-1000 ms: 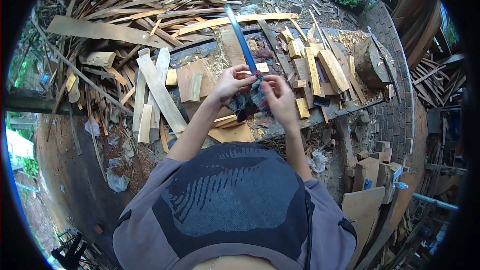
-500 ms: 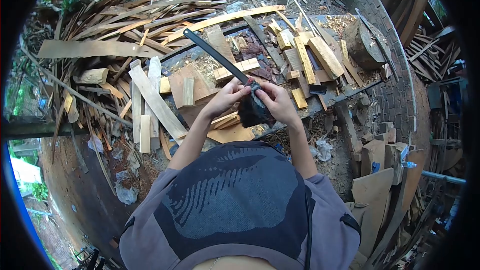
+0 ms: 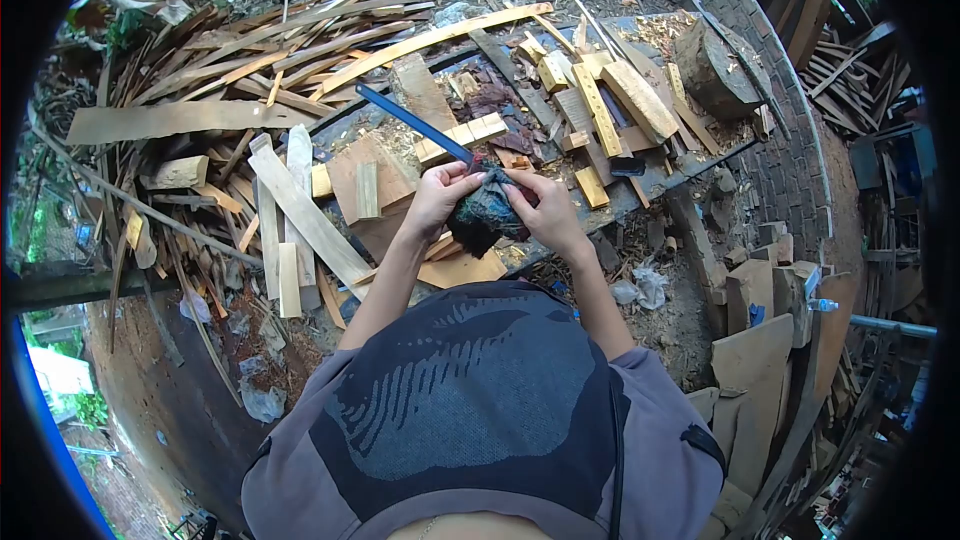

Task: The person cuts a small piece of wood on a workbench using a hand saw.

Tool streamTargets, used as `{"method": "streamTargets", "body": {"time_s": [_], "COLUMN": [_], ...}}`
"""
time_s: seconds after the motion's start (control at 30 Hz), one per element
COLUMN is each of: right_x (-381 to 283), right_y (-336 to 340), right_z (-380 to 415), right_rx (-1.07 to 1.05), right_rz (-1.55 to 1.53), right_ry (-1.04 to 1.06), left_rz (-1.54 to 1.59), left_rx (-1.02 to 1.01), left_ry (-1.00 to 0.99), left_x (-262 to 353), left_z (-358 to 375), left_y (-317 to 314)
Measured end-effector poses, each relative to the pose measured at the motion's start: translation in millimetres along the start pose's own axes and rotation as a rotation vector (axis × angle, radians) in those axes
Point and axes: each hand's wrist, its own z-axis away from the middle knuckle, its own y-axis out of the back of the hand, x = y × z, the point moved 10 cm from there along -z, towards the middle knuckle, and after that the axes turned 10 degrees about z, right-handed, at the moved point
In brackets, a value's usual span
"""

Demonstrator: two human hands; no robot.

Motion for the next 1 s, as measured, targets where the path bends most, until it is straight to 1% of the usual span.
{"method": "streamTargets", "body": {"time_s": [0.03,0.07,0.2,0.3,0.4,0.5,0.63,0.73,0.83,0.9,1.0], "right_x": [-5.3,-13.8,-19.9,-23.3,-26.0,-32.8,-27.0,-27.3,-30.6,-31.1,-23.0], "right_y": [2.2,3.5,-7.0,-8.0,-6.7,-3.6,-1.1,0.0,3.0,1.1,-0.1], "right_z": [1.4,3.5,8.2,11.1,12.4,14.6,13.7,14.1,14.7,13.2,9.9], "right_rx": [0.067,0.116,0.125,0.148,0.183,0.223,0.186,0.157,0.158,0.148,0.087], "right_rz": [0.011,0.109,0.297,0.415,0.46,0.44,0.381,0.386,0.439,0.446,0.33], "right_ry": [0.087,0.188,0.296,0.341,0.362,0.403,0.363,0.366,0.379,0.382,0.309], "left_rz": [0.018,0.036,0.101,0.123,0.094,0.088,0.061,-0.011,0.093,0.106,0.088], "left_rx": [0.019,0.039,0.163,0.176,0.141,0.157,0.159,0.132,0.164,0.183,0.169], "left_ry": [0.011,0.02,0.085,0.097,0.159,0.089,0.149,0.139,0.108,0.112,0.096], "left_x": [-3.6,-7.1,-12.3,-5.4,10.1,-1.7,-7.1,-15.3,-9.7,-8.2,-3.0], "left_z": [-1.5,-3.1,3.1,11.8,22.8,10.9,11.2,5.9,10.3,10.6,9.8], "left_y": [4.6,9.5,14.0,5.4,-12.9,-1.6,0.6,9.0,1.0,-0.3,0.5]}}
